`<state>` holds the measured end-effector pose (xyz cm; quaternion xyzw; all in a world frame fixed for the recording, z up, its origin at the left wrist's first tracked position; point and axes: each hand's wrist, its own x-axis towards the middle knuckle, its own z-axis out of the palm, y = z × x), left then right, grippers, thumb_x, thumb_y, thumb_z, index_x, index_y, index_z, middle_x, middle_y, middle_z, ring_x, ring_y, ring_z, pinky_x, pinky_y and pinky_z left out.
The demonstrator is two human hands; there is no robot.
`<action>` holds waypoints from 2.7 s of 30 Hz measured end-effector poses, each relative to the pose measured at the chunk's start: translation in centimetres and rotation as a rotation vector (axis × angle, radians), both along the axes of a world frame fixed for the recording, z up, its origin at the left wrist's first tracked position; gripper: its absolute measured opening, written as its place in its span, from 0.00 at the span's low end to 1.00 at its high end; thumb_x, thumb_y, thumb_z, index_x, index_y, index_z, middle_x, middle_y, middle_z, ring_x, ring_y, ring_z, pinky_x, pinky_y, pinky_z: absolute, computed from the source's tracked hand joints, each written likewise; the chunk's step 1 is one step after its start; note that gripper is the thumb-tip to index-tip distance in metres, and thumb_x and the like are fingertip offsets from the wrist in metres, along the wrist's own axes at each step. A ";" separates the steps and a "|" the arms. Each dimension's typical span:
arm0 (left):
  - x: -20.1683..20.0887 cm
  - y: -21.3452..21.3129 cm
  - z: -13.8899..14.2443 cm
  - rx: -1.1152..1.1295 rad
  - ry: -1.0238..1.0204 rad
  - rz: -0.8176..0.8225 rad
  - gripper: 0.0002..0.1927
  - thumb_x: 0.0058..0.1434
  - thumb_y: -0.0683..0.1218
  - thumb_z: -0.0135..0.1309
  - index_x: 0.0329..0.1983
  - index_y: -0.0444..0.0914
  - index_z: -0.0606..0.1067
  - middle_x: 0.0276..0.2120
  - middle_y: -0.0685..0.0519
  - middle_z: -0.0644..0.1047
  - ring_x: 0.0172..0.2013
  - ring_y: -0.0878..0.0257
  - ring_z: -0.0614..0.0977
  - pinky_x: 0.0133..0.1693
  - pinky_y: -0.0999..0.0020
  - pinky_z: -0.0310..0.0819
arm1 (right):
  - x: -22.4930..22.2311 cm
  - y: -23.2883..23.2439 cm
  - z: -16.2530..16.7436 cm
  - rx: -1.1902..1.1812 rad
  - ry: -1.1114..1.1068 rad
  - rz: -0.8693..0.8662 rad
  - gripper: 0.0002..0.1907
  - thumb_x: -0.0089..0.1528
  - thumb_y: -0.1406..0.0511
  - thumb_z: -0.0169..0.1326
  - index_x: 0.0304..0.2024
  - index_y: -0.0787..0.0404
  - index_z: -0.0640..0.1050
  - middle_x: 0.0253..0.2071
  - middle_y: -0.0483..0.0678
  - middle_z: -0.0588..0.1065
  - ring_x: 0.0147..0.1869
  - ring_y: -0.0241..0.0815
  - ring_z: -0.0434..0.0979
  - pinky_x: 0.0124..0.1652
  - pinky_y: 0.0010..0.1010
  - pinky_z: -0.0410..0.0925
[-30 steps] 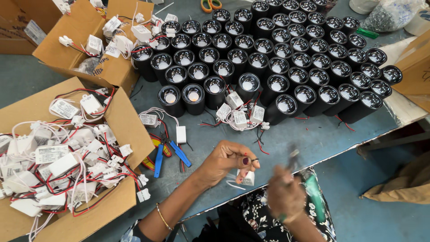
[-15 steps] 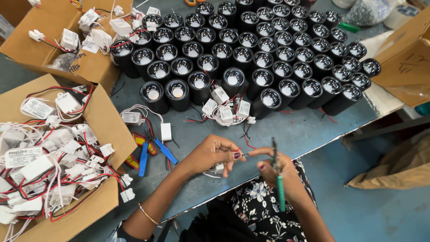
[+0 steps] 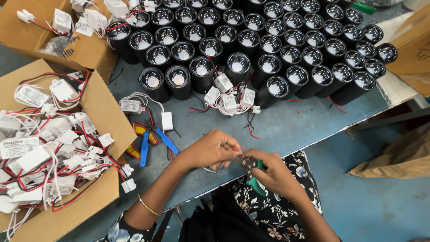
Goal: The person sits at a workbench and uses pliers to strip and trim the red and black wires of LED driver modules, then arranges the prepared drivers and wires on the table among rows of black LED light housings.
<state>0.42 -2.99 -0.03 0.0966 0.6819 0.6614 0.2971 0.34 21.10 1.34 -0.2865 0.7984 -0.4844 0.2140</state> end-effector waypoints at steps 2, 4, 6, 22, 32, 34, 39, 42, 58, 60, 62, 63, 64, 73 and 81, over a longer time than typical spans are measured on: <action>0.0 -0.1 0.3 0.098 0.041 -0.040 0.09 0.62 0.43 0.55 0.39 0.31 0.80 0.26 0.55 0.81 0.19 0.73 0.76 0.20 0.75 0.72 | 0.1 0.2 -0.4 -0.044 -0.067 -0.014 0.12 0.59 0.72 0.50 0.43 0.64 0.80 0.24 0.42 0.74 0.26 0.30 0.73 0.28 0.25 0.68; 0.0 -0.2 0.6 0.139 0.064 -0.059 0.09 0.63 0.43 0.55 0.40 0.31 0.80 0.29 0.56 0.82 0.21 0.73 0.78 0.23 0.75 0.74 | 0.1 0.2 -0.9 -0.066 -0.097 -0.042 0.10 0.60 0.71 0.50 0.41 0.64 0.80 0.23 0.42 0.72 0.25 0.30 0.69 0.26 0.25 0.65; 0.1 -0.2 0.9 0.124 0.072 -0.063 0.10 0.63 0.44 0.55 0.39 0.31 0.80 0.28 0.56 0.81 0.22 0.72 0.77 0.25 0.75 0.74 | 0.2 0.4 -1.3 -0.064 -0.092 -0.089 0.07 0.63 0.68 0.52 0.39 0.65 0.79 0.20 0.42 0.70 0.23 0.30 0.65 0.25 0.26 0.61; 0.0 -0.5 0.5 -0.215 0.373 -0.088 0.08 0.55 0.49 0.59 0.33 0.43 0.84 0.18 0.58 0.73 0.22 0.70 0.68 0.27 0.68 0.61 | 0.8 -1.0 0.2 -0.038 0.030 -0.041 0.11 0.53 0.75 0.48 0.36 0.67 0.79 0.28 0.47 0.75 0.26 0.36 0.75 0.30 0.26 0.69; -0.3 -0.9 -0.2 -0.078 0.328 -0.092 0.08 0.58 0.48 0.59 0.36 0.39 0.83 0.24 0.63 0.78 0.27 0.74 0.73 0.31 0.71 0.66 | 0.9 -0.7 -0.7 -0.069 0.118 -0.046 0.15 0.53 0.75 0.51 0.42 0.67 0.81 0.31 0.47 0.79 0.27 0.35 0.78 0.30 0.27 0.71; -0.3 -0.8 -0.3 -0.068 0.324 -0.107 0.09 0.60 0.49 0.59 0.36 0.38 0.83 0.23 0.63 0.75 0.26 0.74 0.71 0.30 0.72 0.64 | 0.7 -0.2 -1.6 -0.099 -0.016 -0.064 0.12 0.56 0.73 0.51 0.39 0.67 0.82 0.26 0.48 0.79 0.24 0.34 0.76 0.26 0.25 0.69; -0.2 -0.7 -0.6 -0.002 0.245 -0.156 0.12 0.61 0.49 0.60 0.35 0.35 0.81 0.20 0.63 0.67 0.25 0.74 0.64 0.27 0.72 0.57 | 0.1 0.7 -3.5 -0.309 -0.555 -0.093 0.12 0.62 0.68 0.49 0.35 0.70 0.82 0.19 0.50 0.75 0.15 0.31 0.64 0.17 0.22 0.56; -0.3 -0.8 -0.8 0.041 0.235 -0.182 0.12 0.62 0.49 0.60 0.35 0.34 0.81 0.20 0.63 0.65 0.25 0.74 0.63 0.27 0.72 0.55 | 0.0 0.9 -3.9 -0.430 -0.644 -0.029 0.14 0.65 0.66 0.50 0.34 0.71 0.81 0.20 0.51 0.75 0.14 0.31 0.63 0.16 0.21 0.55; -0.2 -0.3 -1.4 0.078 0.135 -0.279 0.12 0.64 0.48 0.58 0.37 0.33 0.82 0.27 0.60 0.79 0.30 0.74 0.74 0.35 0.74 0.68 | 0.8 1.6 -4.7 -0.338 -0.603 0.009 0.13 0.64 0.63 0.51 0.35 0.69 0.79 0.22 0.41 0.69 0.21 0.26 0.59 0.21 0.20 0.54; -0.1 -0.2 -1.4 0.170 0.117 -0.343 0.11 0.65 0.47 0.56 0.38 0.34 0.81 0.31 0.60 0.83 0.34 0.75 0.80 0.43 0.76 0.73 | 1.2 2.0 -4.6 -0.278 -0.555 0.014 0.12 0.65 0.65 0.52 0.32 0.68 0.77 0.21 0.42 0.69 0.21 0.27 0.59 0.21 0.21 0.55; 0.0 0.2 -1.4 0.098 0.063 -0.350 0.12 0.65 0.48 0.55 0.36 0.35 0.81 0.29 0.61 0.82 0.31 0.75 0.77 0.36 0.75 0.70 | 1.4 2.7 -4.4 -0.214 -0.555 -0.017 0.10 0.62 0.66 0.51 0.31 0.68 0.78 0.21 0.42 0.70 0.21 0.27 0.61 0.21 0.22 0.56; 0.2 0.4 -1.3 0.062 0.034 -0.352 0.12 0.64 0.49 0.55 0.36 0.35 0.81 0.28 0.61 0.81 0.29 0.75 0.76 0.33 0.74 0.68 | 1.5 3.0 -4.3 -0.182 -0.557 -0.032 0.10 0.61 0.67 0.50 0.31 0.68 0.79 0.21 0.42 0.70 0.21 0.27 0.61 0.21 0.22 0.57; 0.2 0.6 -1.3 0.038 0.055 -0.370 0.13 0.65 0.49 0.55 0.35 0.35 0.82 0.26 0.60 0.79 0.28 0.74 0.73 0.31 0.73 0.65 | 1.5 3.2 -4.2 -0.168 -0.540 -0.032 0.10 0.60 0.67 0.50 0.30 0.68 0.78 0.20 0.42 0.70 0.20 0.28 0.62 0.21 0.22 0.57; -0.1 1.6 -1.8 0.043 0.159 -0.423 0.15 0.66 0.51 0.56 0.31 0.35 0.82 0.21 0.61 0.74 0.24 0.75 0.68 0.29 0.74 0.62 | 1.9 4.6 -3.8 -0.121 -0.527 -0.077 0.09 0.59 0.68 0.51 0.29 0.68 0.78 0.19 0.42 0.70 0.19 0.29 0.63 0.19 0.22 0.57; -1.4 -0.1 -3.8 0.288 0.283 -0.409 0.16 0.67 0.51 0.56 0.29 0.35 0.81 0.16 0.63 0.66 0.22 0.76 0.67 0.48 0.79 0.68 | 1.0 13.3 -7.5 -0.202 -0.533 -0.236 0.13 0.58 0.64 0.48 0.29 0.69 0.76 0.22 0.41 0.68 0.22 0.30 0.65 0.18 0.21 0.57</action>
